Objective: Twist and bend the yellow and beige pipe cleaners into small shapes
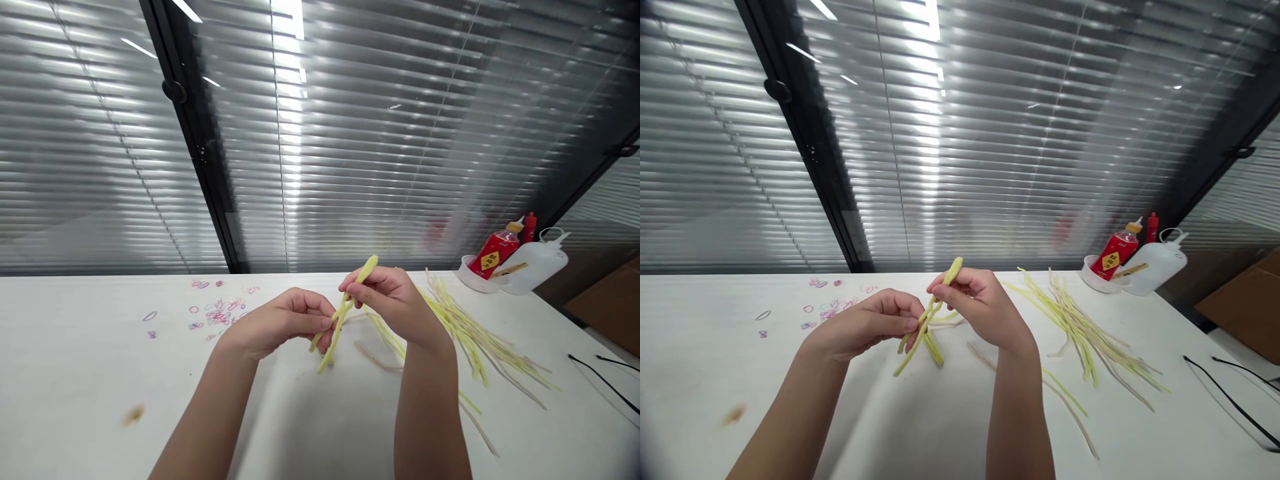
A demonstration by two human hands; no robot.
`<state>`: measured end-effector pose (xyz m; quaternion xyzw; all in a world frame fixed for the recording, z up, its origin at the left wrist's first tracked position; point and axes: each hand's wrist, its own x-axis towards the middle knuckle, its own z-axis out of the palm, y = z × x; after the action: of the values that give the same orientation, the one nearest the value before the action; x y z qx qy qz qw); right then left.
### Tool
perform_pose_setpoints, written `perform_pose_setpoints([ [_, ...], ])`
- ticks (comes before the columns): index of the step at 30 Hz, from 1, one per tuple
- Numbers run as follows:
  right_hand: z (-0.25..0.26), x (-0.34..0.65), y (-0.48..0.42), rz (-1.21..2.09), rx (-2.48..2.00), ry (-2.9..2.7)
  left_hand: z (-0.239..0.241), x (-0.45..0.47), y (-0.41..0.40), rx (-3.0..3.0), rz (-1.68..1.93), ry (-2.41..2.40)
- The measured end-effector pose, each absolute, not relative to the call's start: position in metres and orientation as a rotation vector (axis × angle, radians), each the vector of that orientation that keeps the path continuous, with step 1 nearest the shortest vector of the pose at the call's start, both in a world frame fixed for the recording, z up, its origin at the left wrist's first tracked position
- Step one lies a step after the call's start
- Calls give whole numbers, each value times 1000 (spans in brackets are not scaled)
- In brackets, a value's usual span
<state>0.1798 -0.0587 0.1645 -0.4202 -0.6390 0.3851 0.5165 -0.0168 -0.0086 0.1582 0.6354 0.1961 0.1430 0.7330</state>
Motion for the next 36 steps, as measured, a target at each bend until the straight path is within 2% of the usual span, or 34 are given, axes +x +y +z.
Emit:
perform_pose_setpoints([
  [7,165,183,-61,884,-1075,-1498,161,-15,-12,1486,502,526],
  [18,170,180,-71,753,-1215,-1438,164,-9,-29,1966,916,760],
  [29,176,170,-76,409,-1123,-1688,162,-12,-17,1267,453,446],
  [36,173,169,-74,364,-887,-1733,149,-7,-8,987,195,209],
])
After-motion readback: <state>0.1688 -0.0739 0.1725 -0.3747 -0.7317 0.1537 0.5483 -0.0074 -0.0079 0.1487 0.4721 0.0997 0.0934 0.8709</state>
